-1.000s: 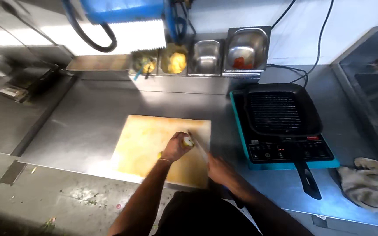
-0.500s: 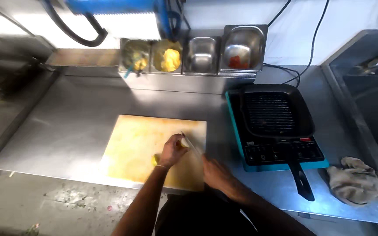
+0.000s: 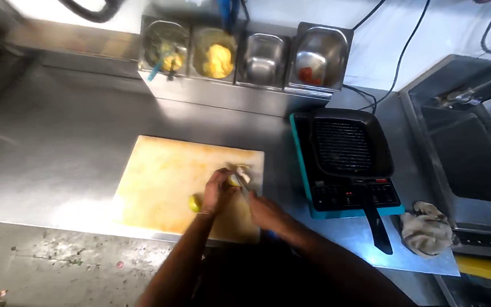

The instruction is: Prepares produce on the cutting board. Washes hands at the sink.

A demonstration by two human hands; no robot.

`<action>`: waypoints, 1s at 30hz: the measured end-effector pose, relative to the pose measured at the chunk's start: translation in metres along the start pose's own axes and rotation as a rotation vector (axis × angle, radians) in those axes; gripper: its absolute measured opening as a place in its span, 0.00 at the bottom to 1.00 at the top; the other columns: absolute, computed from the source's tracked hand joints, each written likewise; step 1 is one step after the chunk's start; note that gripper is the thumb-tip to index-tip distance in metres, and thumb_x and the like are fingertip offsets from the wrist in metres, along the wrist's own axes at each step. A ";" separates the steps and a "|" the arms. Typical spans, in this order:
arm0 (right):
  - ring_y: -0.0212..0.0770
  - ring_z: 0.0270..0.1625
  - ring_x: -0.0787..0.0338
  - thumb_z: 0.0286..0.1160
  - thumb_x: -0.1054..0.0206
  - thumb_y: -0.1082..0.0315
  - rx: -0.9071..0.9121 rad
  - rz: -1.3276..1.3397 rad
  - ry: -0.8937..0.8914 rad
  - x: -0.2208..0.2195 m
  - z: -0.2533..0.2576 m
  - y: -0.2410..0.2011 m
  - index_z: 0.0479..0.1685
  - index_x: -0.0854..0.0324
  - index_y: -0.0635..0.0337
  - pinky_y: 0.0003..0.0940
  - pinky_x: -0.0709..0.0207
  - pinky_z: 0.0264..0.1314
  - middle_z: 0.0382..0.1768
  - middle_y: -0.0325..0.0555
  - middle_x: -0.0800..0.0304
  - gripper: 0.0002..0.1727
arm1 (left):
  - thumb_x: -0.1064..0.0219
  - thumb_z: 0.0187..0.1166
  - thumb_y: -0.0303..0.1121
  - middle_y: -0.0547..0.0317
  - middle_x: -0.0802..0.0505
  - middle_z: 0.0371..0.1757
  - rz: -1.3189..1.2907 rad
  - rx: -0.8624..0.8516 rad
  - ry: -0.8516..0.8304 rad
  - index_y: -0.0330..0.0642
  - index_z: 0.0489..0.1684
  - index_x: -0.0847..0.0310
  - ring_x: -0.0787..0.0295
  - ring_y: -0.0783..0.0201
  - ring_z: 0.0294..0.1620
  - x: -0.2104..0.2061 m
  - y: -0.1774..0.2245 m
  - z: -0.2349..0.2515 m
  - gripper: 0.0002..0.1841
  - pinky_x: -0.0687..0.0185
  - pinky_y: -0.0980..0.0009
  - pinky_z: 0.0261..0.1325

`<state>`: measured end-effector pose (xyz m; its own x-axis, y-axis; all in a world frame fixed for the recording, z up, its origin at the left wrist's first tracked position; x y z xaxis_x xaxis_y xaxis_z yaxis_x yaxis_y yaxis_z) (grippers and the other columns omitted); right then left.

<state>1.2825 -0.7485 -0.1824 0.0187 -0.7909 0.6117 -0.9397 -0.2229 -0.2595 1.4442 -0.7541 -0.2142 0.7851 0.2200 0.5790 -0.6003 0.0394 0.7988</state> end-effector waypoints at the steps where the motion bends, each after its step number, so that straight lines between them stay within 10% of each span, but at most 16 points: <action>1: 0.58 0.47 0.06 0.82 0.38 0.68 0.022 0.014 -0.001 -0.002 0.004 0.002 0.83 0.44 0.58 0.55 0.13 0.49 0.49 0.60 0.12 0.31 | 0.14 0.63 0.31 0.43 0.12 0.67 0.019 -0.006 -0.010 0.37 0.63 0.13 0.12 0.51 0.66 0.001 0.000 0.000 0.26 0.15 0.53 0.69; 7: 0.63 0.75 0.18 0.90 0.43 0.58 0.274 0.227 -0.035 -0.050 -0.023 0.064 0.91 0.47 0.67 0.58 0.29 0.79 0.72 0.71 0.20 0.36 | 0.19 0.66 0.25 0.41 0.14 0.69 0.099 -0.060 -0.174 0.33 0.56 0.13 0.14 0.49 0.70 0.016 0.005 0.002 0.19 0.16 0.54 0.72; 14: 0.62 0.54 0.07 0.89 0.45 0.55 0.111 0.324 0.290 -0.057 -0.051 0.102 0.85 0.34 0.64 0.61 0.17 0.60 0.50 0.64 0.08 0.31 | 0.32 0.65 0.09 0.37 0.14 0.69 -0.044 0.280 -0.244 0.28 0.69 0.25 0.11 0.47 0.65 0.036 -0.007 -0.009 0.28 0.15 0.52 0.70; 16: 0.65 0.50 0.07 0.84 0.40 0.61 0.021 0.293 0.433 -0.041 -0.049 0.105 0.87 0.41 0.68 0.61 0.16 0.56 0.47 0.66 0.08 0.34 | 0.34 0.67 0.11 0.39 0.12 0.67 -0.056 0.333 -0.227 0.31 0.70 0.28 0.10 0.49 0.64 0.036 -0.010 -0.006 0.28 0.14 0.53 0.69; 20: 0.66 0.65 0.13 0.80 0.36 0.66 -0.145 0.299 0.417 -0.026 -0.029 0.103 0.97 0.62 0.54 0.56 0.17 0.66 0.75 0.72 0.28 0.47 | 0.25 0.77 0.37 0.36 0.14 0.67 0.106 0.368 -0.181 0.36 0.79 0.32 0.11 0.46 0.64 0.024 -0.003 0.005 0.32 0.15 0.49 0.68; 24: 0.75 0.78 0.29 0.76 0.29 0.60 -0.125 0.196 0.525 -0.015 -0.022 0.095 0.96 0.52 0.47 0.61 0.25 0.74 0.81 0.76 0.40 0.48 | 0.26 0.76 0.36 0.38 0.16 0.70 0.384 0.418 -0.257 0.48 0.79 0.22 0.15 0.38 0.67 0.004 0.010 0.018 0.28 0.17 0.40 0.67; 30: 0.67 0.83 0.29 0.81 0.31 0.63 0.365 0.168 0.797 0.045 0.033 0.034 0.84 0.29 0.62 0.64 0.33 0.82 0.84 0.62 0.31 0.32 | 0.41 0.85 0.22 0.44 0.14 0.63 -0.551 0.558 0.057 0.38 0.76 0.29 0.10 0.53 0.54 0.075 0.010 -0.024 0.21 0.12 0.54 0.60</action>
<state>1.2632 -0.8109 -0.1882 -0.4802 -0.2283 0.8469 -0.7388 -0.4153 -0.5308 1.4935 -0.7140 -0.1667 0.9292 0.3613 0.0779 0.0511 -0.3344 0.9410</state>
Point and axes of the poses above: each hand's wrist, its own z-axis towards the middle knuckle, its own x-axis out of the back of the hand, y = z × x, the point moved 7 cm from there along z, towards the middle knuckle
